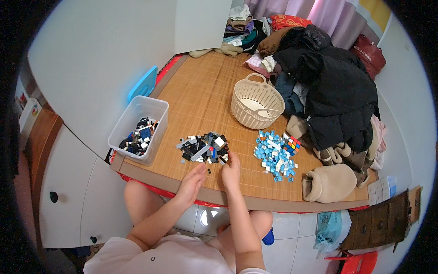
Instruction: The person sits on a tatami mat and assembles small plastic building blocks by hand. They pick up individual pieces from piles on the floor and a nearby container, connecting them to form a small structure. The person handles the blocks one by one, occasionally adjusting the growing assembly.
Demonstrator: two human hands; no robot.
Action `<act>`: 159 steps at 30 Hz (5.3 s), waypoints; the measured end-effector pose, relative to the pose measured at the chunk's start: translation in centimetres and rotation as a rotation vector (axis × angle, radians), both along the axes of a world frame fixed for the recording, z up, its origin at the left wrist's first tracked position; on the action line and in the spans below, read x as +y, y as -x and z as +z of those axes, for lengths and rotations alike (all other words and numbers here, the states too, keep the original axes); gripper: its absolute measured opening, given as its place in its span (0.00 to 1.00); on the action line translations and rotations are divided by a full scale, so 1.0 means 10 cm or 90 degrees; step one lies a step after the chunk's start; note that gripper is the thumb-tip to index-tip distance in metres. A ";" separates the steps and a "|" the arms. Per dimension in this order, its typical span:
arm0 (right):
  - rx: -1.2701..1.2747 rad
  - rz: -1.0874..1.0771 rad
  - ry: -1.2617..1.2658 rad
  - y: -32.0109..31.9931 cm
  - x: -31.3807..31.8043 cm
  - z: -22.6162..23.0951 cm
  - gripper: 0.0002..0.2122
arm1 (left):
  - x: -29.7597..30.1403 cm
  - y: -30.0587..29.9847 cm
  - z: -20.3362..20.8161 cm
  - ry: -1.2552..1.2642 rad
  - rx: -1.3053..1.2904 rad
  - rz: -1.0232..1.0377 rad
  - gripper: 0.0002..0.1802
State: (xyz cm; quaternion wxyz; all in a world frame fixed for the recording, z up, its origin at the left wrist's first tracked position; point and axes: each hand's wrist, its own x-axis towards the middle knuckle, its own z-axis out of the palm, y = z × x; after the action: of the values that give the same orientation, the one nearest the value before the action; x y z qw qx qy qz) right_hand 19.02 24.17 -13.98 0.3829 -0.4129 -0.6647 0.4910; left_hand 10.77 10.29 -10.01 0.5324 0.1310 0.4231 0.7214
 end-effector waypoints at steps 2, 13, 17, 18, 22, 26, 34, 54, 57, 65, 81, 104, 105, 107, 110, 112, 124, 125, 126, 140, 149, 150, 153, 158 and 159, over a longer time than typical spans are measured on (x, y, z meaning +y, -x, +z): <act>-0.015 0.029 -0.018 0.00 0.05 -0.03 0.21 | 0.01 -0.01 0.01 0.001 0.000 0.000 0.29; -0.169 0.045 -0.148 -0.04 -0.44 0.18 0.17 | -0.01 -0.08 0.07 -0.003 0.009 0.005 0.28; -0.131 0.099 -0.122 -0.08 -0.56 0.19 0.17 | -0.02 -0.06 0.01 -0.001 0.002 -0.001 0.28; -0.127 0.106 -0.064 -0.08 -0.58 0.22 0.17 | -0.03 -0.05 0.00 -0.001 0.009 0.001 0.29; -0.097 0.081 -0.059 -0.12 -0.58 0.16 0.18 | -0.07 -0.05 -0.01 -0.008 0.012 0.009 0.29; -0.103 0.086 -0.105 -0.06 -0.62 0.13 0.20 | -0.02 -0.05 0.03 0.010 0.005 0.002 0.28; -0.083 0.047 -0.022 0.08 -0.72 0.11 0.23 | 0.10 -0.05 0.12 0.024 0.001 -0.031 0.28; 0.367 -0.017 0.262 0.15 -0.97 0.31 0.22 | 0.08 -0.23 0.00 -0.018 -0.046 0.058 0.25; 0.379 -0.012 0.261 0.16 -1.03 0.37 0.22 | 0.05 -0.24 0.01 -0.025 -0.051 0.069 0.25; 0.413 0.011 0.278 0.16 -1.06 0.42 0.21 | 0.01 -0.24 0.02 -0.061 -0.048 0.096 0.26; 0.444 0.218 0.244 0.80 -1.43 1.21 0.20 | -0.50 0.32 0.82 -0.173 0.007 0.268 0.25; 0.426 0.390 0.238 1.67 -1.68 1.35 0.24 | -1.00 1.21 1.01 -0.194 0.142 0.447 0.27; 0.415 0.382 0.238 1.64 -1.67 1.35 0.24 | -0.99 1.19 1.01 -0.196 0.141 0.448 0.27; 0.394 0.366 0.238 1.58 -1.65 1.34 0.23 | -0.97 1.15 1.01 -0.194 0.139 0.446 0.27; 0.400 0.343 0.247 1.45 -1.59 1.33 0.22 | -0.92 1.05 1.04 -0.184 0.134 0.419 0.27; 0.420 0.334 0.262 1.35 -1.52 1.28 0.22 | -0.86 0.98 0.99 -0.195 0.122 0.378 0.26; 0.368 0.024 0.276 0.32 -0.95 0.60 0.22 | -0.29 0.29 0.36 -0.077 0.044 0.070 0.27; 0.361 0.005 0.284 0.23 -0.95 0.56 0.22 | -0.24 0.26 0.31 -0.057 0.045 0.058 0.27; 0.355 -0.014 0.293 0.15 -0.94 0.53 0.23 | -0.20 0.25 0.28 -0.048 0.070 0.040 0.28; 0.313 -0.021 0.349 0.01 -0.95 0.42 0.28 | 0.25 0.22 0.06 -0.008 0.235 -0.025 0.30; 0.319 0.005 0.345 0.14 -0.87 0.29 0.29 | 0.30 0.16 -0.08 0.008 0.259 -0.118 0.28; 0.321 0.005 0.348 0.15 -0.86 0.26 0.29 | 0.29 0.15 -0.12 0.017 0.253 -0.114 0.28; 0.325 0.003 0.357 0.15 -0.84 0.23 0.29 | 0.28 0.14 -0.13 0.039 0.241 -0.106 0.27; 0.300 0.005 0.347 0.11 -0.85 0.33 0.30 | 0.24 0.15 -0.10 0.042 0.237 -0.090 0.27; 0.295 0.006 0.342 0.10 -0.84 0.34 0.30 | 0.24 0.16 -0.10 0.037 0.242 -0.084 0.27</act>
State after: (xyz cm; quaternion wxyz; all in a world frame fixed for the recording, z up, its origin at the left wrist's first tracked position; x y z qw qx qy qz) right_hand 17.99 15.73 -10.59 0.3988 -0.3735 -0.4095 0.7306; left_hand 9.22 12.69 -11.01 0.4924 0.2767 0.5273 0.6348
